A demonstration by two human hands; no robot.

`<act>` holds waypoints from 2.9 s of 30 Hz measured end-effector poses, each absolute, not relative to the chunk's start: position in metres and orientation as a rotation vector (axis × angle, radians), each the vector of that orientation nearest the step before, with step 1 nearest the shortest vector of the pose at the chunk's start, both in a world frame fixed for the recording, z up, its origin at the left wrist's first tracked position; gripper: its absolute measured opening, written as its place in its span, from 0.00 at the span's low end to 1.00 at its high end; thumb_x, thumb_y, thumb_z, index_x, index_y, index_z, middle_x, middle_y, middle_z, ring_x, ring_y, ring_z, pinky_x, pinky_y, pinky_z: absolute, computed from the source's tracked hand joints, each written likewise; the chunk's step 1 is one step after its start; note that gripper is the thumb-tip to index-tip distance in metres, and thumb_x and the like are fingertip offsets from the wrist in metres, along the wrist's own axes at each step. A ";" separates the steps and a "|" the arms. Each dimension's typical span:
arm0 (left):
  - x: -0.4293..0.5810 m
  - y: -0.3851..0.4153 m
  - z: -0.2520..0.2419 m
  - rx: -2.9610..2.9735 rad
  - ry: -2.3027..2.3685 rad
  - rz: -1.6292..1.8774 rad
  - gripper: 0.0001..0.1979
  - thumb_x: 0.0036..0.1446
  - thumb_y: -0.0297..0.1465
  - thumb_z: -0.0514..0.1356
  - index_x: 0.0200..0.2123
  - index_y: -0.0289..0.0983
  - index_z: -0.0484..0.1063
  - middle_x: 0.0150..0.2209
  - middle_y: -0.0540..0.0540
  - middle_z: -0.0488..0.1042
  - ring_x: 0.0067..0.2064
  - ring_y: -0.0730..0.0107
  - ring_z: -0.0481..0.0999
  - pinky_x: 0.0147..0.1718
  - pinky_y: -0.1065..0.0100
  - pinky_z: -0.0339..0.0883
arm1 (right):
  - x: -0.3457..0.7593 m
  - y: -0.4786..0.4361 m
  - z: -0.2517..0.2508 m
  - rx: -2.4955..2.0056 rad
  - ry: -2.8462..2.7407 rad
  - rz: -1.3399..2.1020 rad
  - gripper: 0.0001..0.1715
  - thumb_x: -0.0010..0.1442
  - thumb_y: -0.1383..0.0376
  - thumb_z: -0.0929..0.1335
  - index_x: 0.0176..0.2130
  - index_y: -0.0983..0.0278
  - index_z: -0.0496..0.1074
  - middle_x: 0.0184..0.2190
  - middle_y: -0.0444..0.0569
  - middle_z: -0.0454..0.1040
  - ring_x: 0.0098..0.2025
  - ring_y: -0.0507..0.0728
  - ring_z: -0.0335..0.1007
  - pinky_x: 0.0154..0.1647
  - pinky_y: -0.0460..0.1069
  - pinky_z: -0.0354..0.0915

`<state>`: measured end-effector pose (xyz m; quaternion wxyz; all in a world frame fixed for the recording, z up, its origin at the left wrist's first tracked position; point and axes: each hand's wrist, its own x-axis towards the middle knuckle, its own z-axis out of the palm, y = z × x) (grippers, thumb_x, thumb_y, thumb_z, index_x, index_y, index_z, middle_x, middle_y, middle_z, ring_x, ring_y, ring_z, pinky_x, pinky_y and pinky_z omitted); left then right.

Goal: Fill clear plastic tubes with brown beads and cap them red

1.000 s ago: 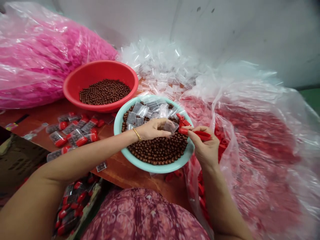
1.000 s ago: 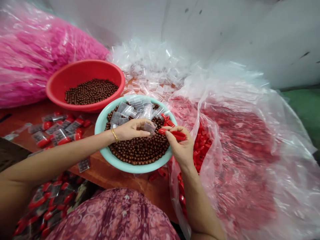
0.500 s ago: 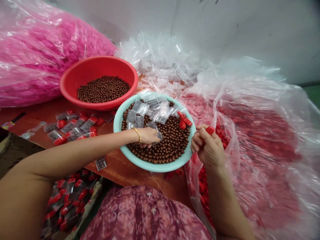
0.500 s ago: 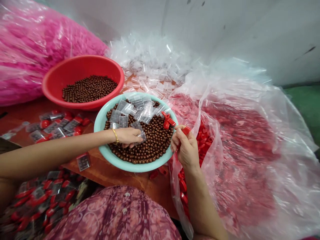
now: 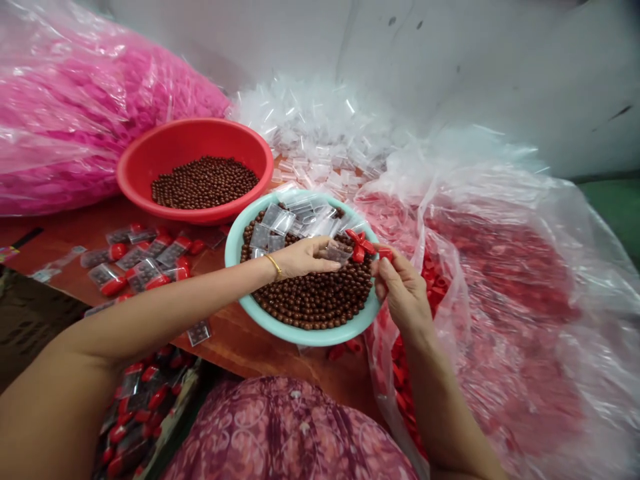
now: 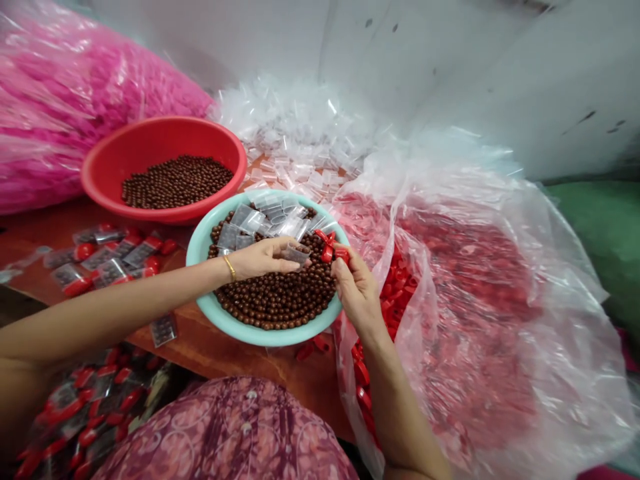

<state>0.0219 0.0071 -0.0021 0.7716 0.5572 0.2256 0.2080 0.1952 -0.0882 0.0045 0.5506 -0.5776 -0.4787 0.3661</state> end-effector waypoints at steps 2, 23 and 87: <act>0.020 0.003 0.001 1.121 0.403 0.464 0.16 0.43 0.23 0.66 0.36 0.33 0.66 0.33 0.48 0.75 0.36 0.77 0.74 0.40 0.73 0.66 | 0.193 -0.084 0.009 -1.335 -1.154 0.831 0.18 0.56 0.52 0.65 0.43 0.59 0.71 0.21 0.39 0.63 0.15 0.45 0.49 0.13 0.43 0.50; 0.019 0.000 0.004 1.245 0.405 0.310 0.11 0.45 0.28 0.61 0.32 0.33 0.62 0.21 0.54 0.69 0.22 0.79 0.69 0.21 0.75 0.64 | 0.182 -0.051 0.018 -1.320 -1.394 0.927 0.08 0.49 0.60 0.70 0.30 0.62 0.74 0.23 0.40 0.71 0.26 0.50 0.65 0.32 0.47 0.65; 0.018 -0.019 0.010 2.633 0.702 0.066 0.13 0.48 0.34 0.57 0.37 0.35 0.72 0.28 0.45 0.75 0.31 0.61 0.75 0.29 0.67 0.65 | 0.149 -0.048 0.006 -1.234 -1.776 0.749 0.39 0.63 0.45 0.47 0.62 0.61 0.56 0.53 0.54 0.66 0.54 0.58 0.61 0.58 0.58 0.55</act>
